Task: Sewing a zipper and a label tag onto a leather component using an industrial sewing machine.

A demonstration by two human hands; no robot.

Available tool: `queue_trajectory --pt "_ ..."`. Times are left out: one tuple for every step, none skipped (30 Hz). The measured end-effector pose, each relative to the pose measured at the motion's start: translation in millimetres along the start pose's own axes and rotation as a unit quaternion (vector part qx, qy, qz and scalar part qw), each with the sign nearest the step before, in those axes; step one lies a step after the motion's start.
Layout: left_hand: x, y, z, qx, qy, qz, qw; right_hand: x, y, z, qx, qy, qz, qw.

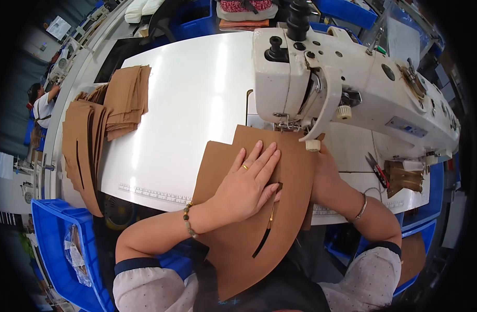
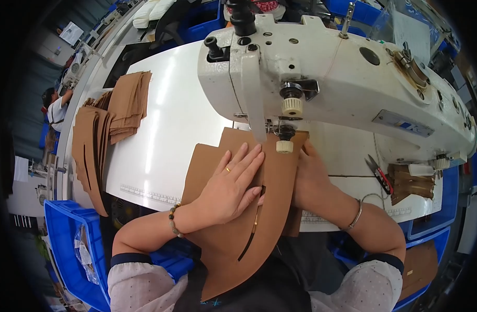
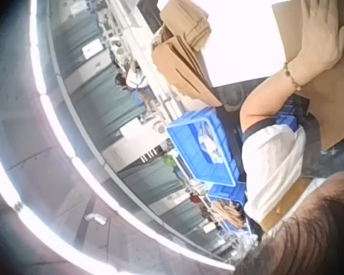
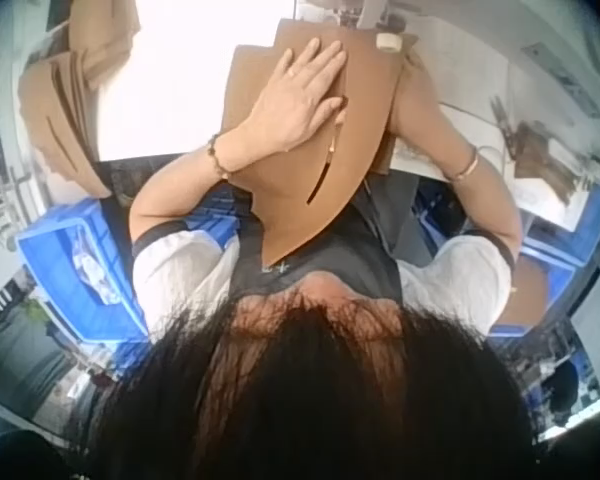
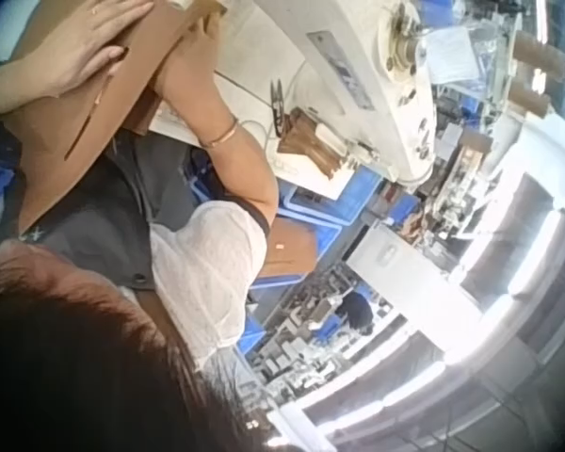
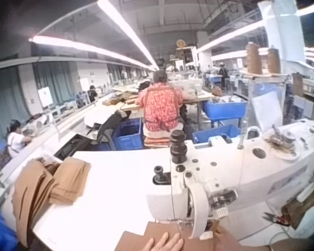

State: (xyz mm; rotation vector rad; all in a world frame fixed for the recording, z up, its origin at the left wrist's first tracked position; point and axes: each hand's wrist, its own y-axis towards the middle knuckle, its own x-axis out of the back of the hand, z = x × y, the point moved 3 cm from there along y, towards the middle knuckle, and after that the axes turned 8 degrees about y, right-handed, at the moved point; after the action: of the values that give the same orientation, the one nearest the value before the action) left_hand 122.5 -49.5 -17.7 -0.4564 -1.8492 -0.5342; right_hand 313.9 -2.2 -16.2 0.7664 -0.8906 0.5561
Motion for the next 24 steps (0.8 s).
queue_trajectory --pt "-1.6 -2.2 -1.6 0.014 0.013 -0.004 1.000 0.5 0.3 0.5 -0.008 0.015 0.008 1.000" --pt "-2.1 -2.5 -2.4 0.015 0.012 -0.004 1.000 1.3 0.5 1.0 -0.010 0.022 0.009 1.000" --pt "-0.9 -1.7 -2.4 0.022 0.015 -0.018 0.999 1.0 0.8 1.0 -0.015 0.030 0.017 0.999" --pt "0.4 0.4 -1.4 0.027 0.017 -0.023 0.999 1.8 0.8 1.3 -0.007 0.021 0.010 1.000" --pt "2.5 3.7 1.8 0.029 0.017 -0.030 0.999 2.4 0.4 1.2 -0.001 0.008 0.007 1.000" --pt "3.2 8.2 7.7 0.032 0.013 -0.011 0.999 2.6 0.0 0.4 0.000 0.013 0.004 1.000" --pt "2.9 12.8 12.6 0.034 0.008 0.008 0.999 2.5 -0.4 -0.1 0.009 0.003 0.003 1.000" --pt "4.0 17.0 14.5 0.012 0.036 -0.017 0.999 2.0 -0.8 -0.7 0.018 -0.003 0.005 1.000" --pt "3.4 19.0 16.3 0.013 0.035 -0.018 0.999 1.5 -1.1 -1.8 0.018 -0.008 0.005 1.000" --pt "3.9 20.6 17.2 -0.001 0.044 -0.040 0.998 0.7 -1.1 -2.5 0.026 -0.014 0.004 1.000" --pt "3.3 21.5 17.7 -0.014 0.051 -0.049 0.997 -0.1 -1.0 -3.1 0.032 -0.019 0.002 0.999" --pt "2.9 21.6 17.9 -0.016 0.052 -0.060 0.997 -1.0 -1.1 -3.8 0.031 -0.018 0.002 0.999" --pt "1.8 21.7 18.3 -0.013 0.056 -0.058 0.997 -1.8 -1.0 -4.0 0.034 -0.007 -0.001 0.999" --pt "0.8 21.7 18.6 -0.009 0.059 -0.055 0.997 -2.8 -1.2 -4.4 0.030 0.006 0.004 1.000" --pt "0.3 21.8 18.8 -0.010 0.058 -0.054 0.997 -3.1 -1.5 -4.0 0.036 0.004 -0.003 0.999" --pt "-0.6 21.7 19.2 -0.005 0.068 -0.041 0.997 -3.5 -1.9 -4.0 0.033 0.007 -0.007 0.999" --pt "-1.4 21.7 19.6 0.000 0.078 -0.026 0.997 -3.6 -2.2 -3.9 0.031 0.010 -0.010 0.999" --pt "-1.1 21.9 19.7 0.001 0.076 -0.030 0.997 -3.8 -2.6 -3.9 0.031 0.010 -0.008 0.999" --pt "-1.1 22.0 19.7 0.002 0.080 -0.029 0.996 -3.8 -3.0 -3.8 0.032 0.006 -0.006 0.999" --pt "-1.3 22.2 19.7 0.002 0.084 -0.023 0.996 -3.9 -3.1 -4.0 0.033 0.001 -0.004 0.999" --pt "-0.9 22.3 19.6 0.003 0.083 -0.028 0.996 -3.8 -3.2 -4.4 0.033 0.002 -0.003 0.999" --pt "-1.0 22.4 19.6 0.004 0.082 -0.027 0.996 -3.8 -3.3 -4.7 0.035 -0.001 -0.002 0.999" --pt "-1.1 22.4 19.5 0.004 0.082 -0.025 0.996 -4.0 -3.4 -5.1 0.038 -0.003 -0.001 0.999" --pt "-1.1 22.7 19.7 0.007 0.082 -0.027 0.996 -4.0 -3.9 -5.5 0.039 -0.003 0.000 0.999"
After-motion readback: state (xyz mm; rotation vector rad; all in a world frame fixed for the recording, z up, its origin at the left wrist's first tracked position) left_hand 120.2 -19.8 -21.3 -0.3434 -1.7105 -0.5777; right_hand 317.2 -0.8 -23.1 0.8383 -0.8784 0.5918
